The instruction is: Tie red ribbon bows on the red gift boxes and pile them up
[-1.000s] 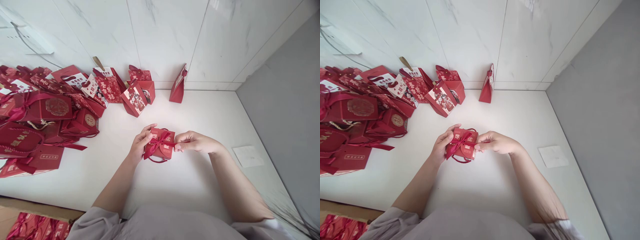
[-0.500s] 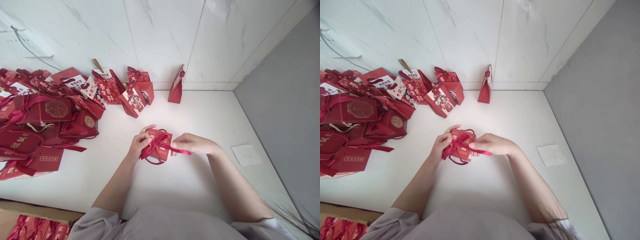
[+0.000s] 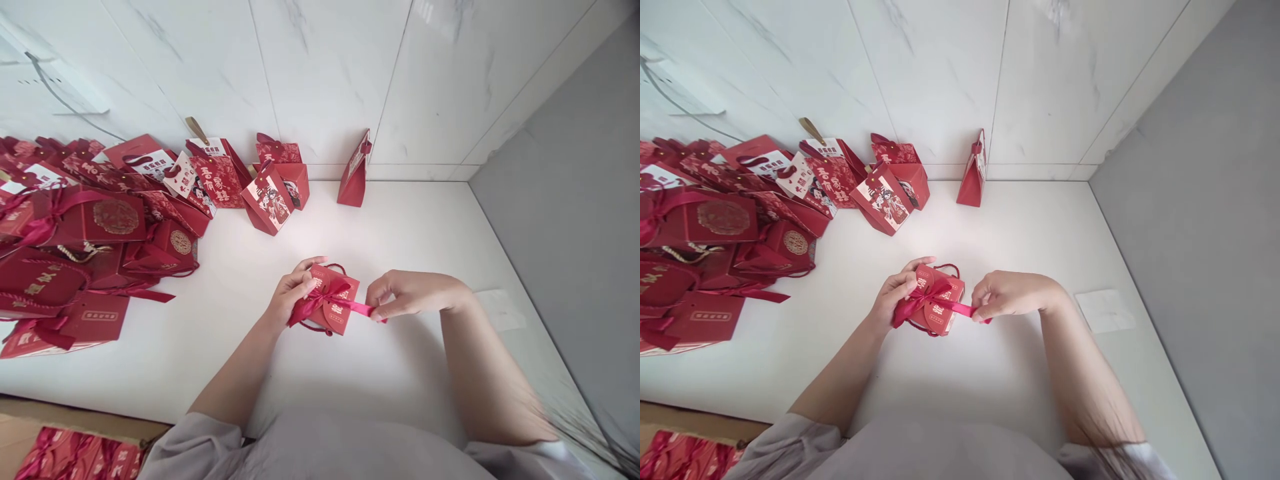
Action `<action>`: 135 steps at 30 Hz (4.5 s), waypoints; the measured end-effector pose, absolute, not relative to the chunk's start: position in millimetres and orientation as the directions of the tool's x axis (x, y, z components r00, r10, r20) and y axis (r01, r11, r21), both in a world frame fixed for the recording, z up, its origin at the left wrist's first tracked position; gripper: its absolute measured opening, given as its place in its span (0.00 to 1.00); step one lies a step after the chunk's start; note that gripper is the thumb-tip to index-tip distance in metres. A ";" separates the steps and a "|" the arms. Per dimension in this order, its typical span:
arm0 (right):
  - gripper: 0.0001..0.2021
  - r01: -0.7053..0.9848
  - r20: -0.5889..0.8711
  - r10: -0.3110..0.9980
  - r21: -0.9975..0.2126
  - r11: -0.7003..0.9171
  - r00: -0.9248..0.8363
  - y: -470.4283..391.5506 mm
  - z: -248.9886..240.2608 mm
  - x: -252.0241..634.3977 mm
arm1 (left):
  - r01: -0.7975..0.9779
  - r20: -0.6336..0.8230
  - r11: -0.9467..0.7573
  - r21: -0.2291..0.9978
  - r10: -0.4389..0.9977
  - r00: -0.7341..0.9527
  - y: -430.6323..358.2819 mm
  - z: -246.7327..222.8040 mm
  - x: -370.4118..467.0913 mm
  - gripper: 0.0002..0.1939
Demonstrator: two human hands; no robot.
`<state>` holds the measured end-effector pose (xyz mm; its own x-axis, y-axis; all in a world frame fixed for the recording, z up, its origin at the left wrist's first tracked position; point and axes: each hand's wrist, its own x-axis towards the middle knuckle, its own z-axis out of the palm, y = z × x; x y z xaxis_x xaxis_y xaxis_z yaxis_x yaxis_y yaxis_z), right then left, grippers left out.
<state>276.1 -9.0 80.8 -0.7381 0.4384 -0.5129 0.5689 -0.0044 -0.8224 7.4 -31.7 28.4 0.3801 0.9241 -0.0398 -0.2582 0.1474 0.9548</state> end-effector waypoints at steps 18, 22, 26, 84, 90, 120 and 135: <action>0.19 0.193 -0.163 0.766 -0.980 -0.052 -0.621 -10.8 69.1 234.8 | -0.106 0.043 -0.004 0.994 0.929 0.368 -34.5 29.1 8.7 0.21; 0.17 0.149 -0.115 0.768 -0.989 -0.025 -0.631 -11.1 68.7 235.2 | -0.065 0.072 -0.051 0.997 0.924 0.376 -34.8 32.4 7.0 0.18; 0.18 0.134 -0.126 0.741 -0.990 -0.049 -0.659 -11.0 66.7 234.3 | -0.037 0.094 -0.087 0.996 0.919 0.382 -34.9 31.6 6.4 0.17; 0.19 0.709 -0.038 0.824 -0.533 0.461 -0.565 -64.9 109.8 229.9 | 0.035 0.062 -0.083 0.996 0.912 0.405 -35.1 30.6 8.1 0.12; 0.23 0.608 -0.022 0.770 -0.628 0.486 -0.638 -57.0 106.7 231.1 | 0.003 0.059 -0.065 0.998 0.916 0.397 -34.3 28.7 8.6 0.13; 0.18 0.171 -0.123 0.867 -0.984 -0.044 -0.483 -34.3 89.5 222.3 | 0.021 0.017 -0.028 0.999 0.911 0.412 -33.9 29.7 9.7 0.14; 0.12 0.255 -0.010 0.798 -0.950 0.181 -0.602 -35.0 96.7 230.0 | 0.039 0.037 -0.059 0.997 0.909 0.415 -33.1 29.4 9.5 0.14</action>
<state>230.0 -35.0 96.7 -0.6023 0.7982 -0.0098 0.2550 0.1807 -0.9499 9.5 -33.1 29.4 0.4152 0.9090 0.0372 0.0395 -0.0588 0.9975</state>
